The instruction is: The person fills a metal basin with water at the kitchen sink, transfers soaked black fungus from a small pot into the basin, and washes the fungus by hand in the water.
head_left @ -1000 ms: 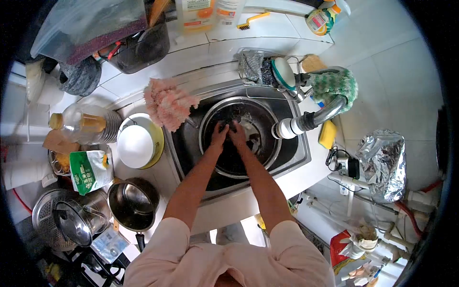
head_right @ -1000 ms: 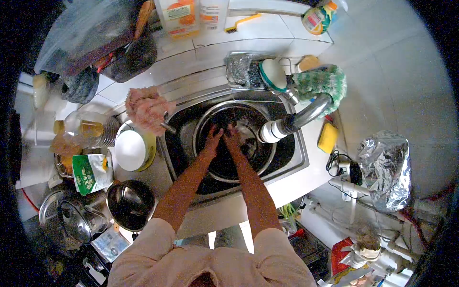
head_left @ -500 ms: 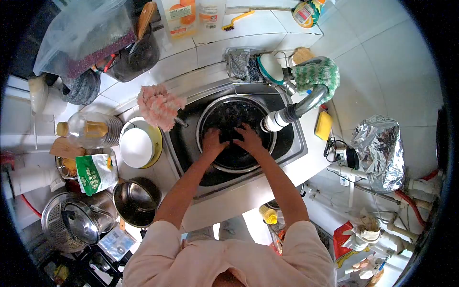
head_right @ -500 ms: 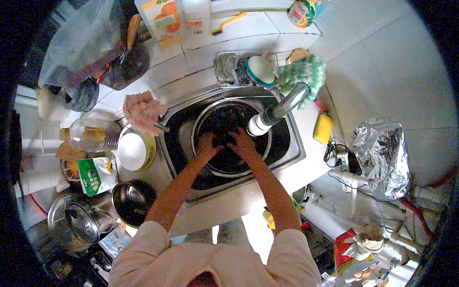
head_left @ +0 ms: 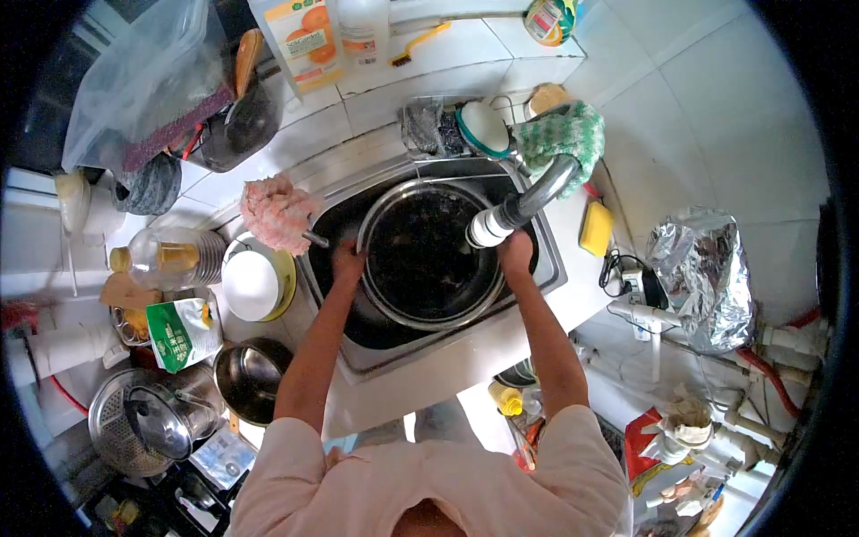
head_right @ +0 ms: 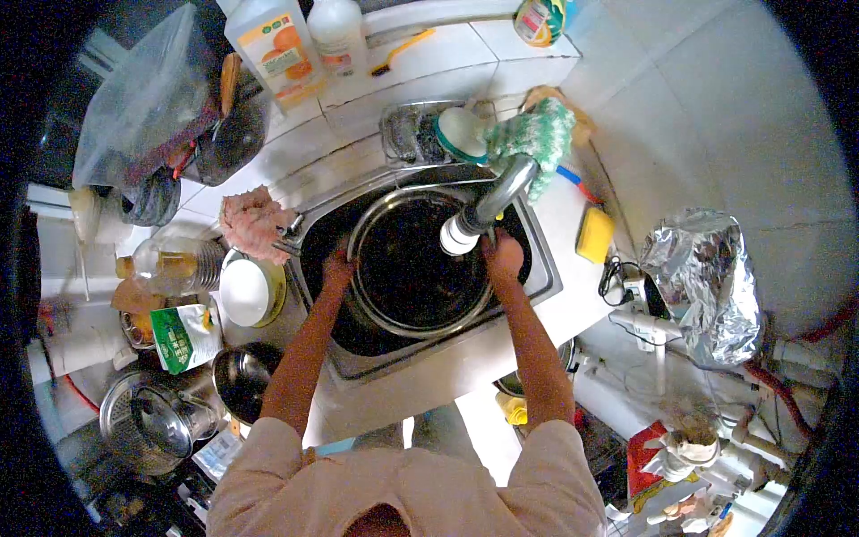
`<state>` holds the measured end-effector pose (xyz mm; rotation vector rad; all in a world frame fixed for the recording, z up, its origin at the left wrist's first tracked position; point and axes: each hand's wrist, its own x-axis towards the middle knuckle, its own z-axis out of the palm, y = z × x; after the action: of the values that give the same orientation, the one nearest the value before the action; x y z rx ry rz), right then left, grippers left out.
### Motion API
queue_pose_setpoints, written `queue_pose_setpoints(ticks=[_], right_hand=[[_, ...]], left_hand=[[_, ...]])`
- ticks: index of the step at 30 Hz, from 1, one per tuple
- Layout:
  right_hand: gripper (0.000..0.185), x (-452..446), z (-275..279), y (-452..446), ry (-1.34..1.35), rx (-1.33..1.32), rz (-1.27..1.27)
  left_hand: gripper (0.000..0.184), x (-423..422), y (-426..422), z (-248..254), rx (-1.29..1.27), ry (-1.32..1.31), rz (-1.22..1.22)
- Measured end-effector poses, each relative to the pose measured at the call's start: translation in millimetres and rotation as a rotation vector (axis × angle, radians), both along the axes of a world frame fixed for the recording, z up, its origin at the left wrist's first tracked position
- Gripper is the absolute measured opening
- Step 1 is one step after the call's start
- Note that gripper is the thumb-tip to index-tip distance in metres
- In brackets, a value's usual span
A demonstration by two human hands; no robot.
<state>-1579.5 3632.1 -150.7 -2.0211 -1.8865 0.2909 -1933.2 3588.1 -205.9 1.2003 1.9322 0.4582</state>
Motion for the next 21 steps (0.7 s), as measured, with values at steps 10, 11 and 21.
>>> queue_pose_setpoints(ticks=[10, 11, 21], right_hand=[[0.024, 26.6, 102.6, -56.9, 0.259, 0.086, -0.116], [0.023, 28.8, 125.9, -63.9, 0.229, -0.019, -0.105], [0.019, 92.5, 144.5, -163.6, 0.386, 0.052, -0.277]], left_hand=[[0.026, 19.8, -28.0, 125.8, 0.351, -0.126, -0.06], [0.028, 21.0, -31.2, 129.2, 0.302, -0.184, -0.06], [0.024, 85.7, -71.9, 150.1, 0.272, -0.276, -0.244]])
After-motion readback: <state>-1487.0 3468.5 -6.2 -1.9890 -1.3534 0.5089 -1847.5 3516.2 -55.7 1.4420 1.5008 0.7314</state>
